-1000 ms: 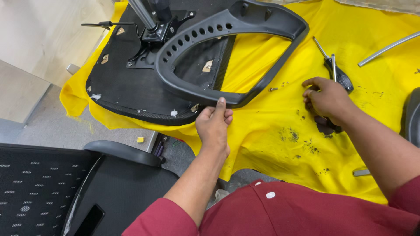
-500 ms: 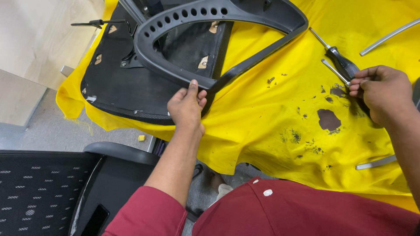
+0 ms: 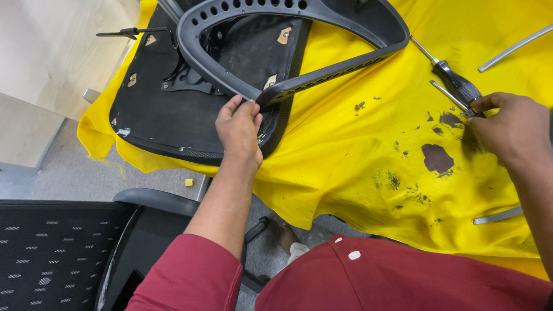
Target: The person assembles a black plastic chair frame by inserting a curved metal bar into a channel and securing it with screws using a screwdriver. They then flip the frame and continue fastening screws along the bottom edge.
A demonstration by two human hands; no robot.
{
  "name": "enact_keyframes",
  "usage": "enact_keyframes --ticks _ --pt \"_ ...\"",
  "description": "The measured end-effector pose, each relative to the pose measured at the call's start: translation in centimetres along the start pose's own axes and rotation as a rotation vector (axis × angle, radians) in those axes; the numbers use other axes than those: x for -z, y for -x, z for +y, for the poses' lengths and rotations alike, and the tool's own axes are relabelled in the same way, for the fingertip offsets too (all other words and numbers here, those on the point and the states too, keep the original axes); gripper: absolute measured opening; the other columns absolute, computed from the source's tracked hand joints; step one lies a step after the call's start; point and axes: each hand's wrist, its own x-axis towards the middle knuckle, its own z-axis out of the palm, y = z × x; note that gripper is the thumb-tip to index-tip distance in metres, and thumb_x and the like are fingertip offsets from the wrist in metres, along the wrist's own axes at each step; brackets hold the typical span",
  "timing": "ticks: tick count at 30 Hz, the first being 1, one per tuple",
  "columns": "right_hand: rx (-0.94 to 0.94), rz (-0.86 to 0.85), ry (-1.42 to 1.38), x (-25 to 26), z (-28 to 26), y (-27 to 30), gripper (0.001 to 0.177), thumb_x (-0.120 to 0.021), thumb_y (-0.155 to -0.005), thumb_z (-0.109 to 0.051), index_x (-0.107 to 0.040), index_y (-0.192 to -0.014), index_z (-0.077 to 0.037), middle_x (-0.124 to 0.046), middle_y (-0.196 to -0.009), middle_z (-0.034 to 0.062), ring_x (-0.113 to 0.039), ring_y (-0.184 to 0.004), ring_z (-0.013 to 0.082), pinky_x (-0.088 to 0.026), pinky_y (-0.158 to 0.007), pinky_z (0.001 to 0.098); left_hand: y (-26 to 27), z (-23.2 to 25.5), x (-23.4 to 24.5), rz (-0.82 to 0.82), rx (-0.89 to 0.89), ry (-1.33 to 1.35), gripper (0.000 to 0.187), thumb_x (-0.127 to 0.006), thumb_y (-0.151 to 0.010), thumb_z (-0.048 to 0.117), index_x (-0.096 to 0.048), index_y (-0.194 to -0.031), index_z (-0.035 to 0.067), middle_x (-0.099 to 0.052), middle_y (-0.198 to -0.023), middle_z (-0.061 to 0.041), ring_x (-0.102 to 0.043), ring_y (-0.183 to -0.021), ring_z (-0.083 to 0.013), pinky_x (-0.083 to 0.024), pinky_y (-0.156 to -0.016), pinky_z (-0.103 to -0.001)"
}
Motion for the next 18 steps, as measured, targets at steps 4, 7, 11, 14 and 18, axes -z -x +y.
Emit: enact_keyframes --ticks 4,7,11,14,18 --pt "0.095 0.05 0.006 -0.6 1.9 -0.7 0.031 -0.079 -0.09 -0.023 -0.078 -0.12 -0.015 -0.077 -0.083 0.0162 -0.072 -0.062 0.0357 -0.058 -0.061 0.0433 1.7 -1.2 -1.4 0.146 -0.095 -0.082 0.034 -0.066 -0.086 0.0 -0.054 -0.117 0.003 -0.059 -0.096 -0.002 -0.062 -0.082 -0.0122 -0.055 -0.072 -0.026" --pt "0.29 0.123 0.09 -1.1 3.7 -1.8 0.033 -0.083 -0.086 -0.026 -0.08 -0.116 -0.012 -0.077 -0.094 0.0138 -0.072 -0.083 0.0345 -0.057 -0.08 0.043 3.7 -3.1 -2.4 0.138 -0.091 -0.21 0.029 -0.067 -0.086 0.004 -0.053 -0.111 0.007 -0.053 -0.089 0.002 -0.058 -0.076 -0.011 -0.054 -0.068 -0.026" --pt "0.276 0.076 0.126 -1.5 3.9 -1.9 0.038 -0.082 -0.083 -0.026 -0.08 -0.12 -0.016 -0.076 -0.098 0.0152 -0.071 -0.088 0.0375 -0.056 -0.081 0.0453 5.8 -6.4 -4.7 -0.096 -0.224 -0.279 0.025 -0.068 -0.085 0.006 -0.059 -0.108 0.004 -0.062 -0.09 -0.005 -0.062 -0.073 -0.0137 -0.051 -0.067 -0.027" --pt "0.218 0.038 0.087 -0.9 2.8 -0.8 0.036 -0.081 -0.085 -0.027 -0.081 -0.119 -0.017 -0.075 -0.095 0.017 -0.072 -0.086 0.0372 -0.056 -0.08 0.0453 6.9 -8.2 -5.9 -0.285 -0.257 -0.509 0.023 -0.069 -0.086 0.011 -0.066 -0.107 0.006 -0.071 -0.096 -0.008 -0.068 -0.077 -0.0137 -0.054 -0.073 -0.027" --pt "-0.017 -0.078 -0.105 0.2 2.0 0.6 0.03 -0.079 -0.089 -0.025 -0.079 -0.118 -0.018 -0.073 -0.086 0.0199 -0.071 -0.073 0.0396 -0.059 -0.069 0.0486 8.0 -9.7 -6.6 -0.55 -0.271 -0.714 0.035 -0.07 -0.084 0.019 -0.067 -0.117 0.009 -0.073 -0.112 -0.01 -0.069 -0.091 -0.0209 -0.055 -0.084 -0.034"
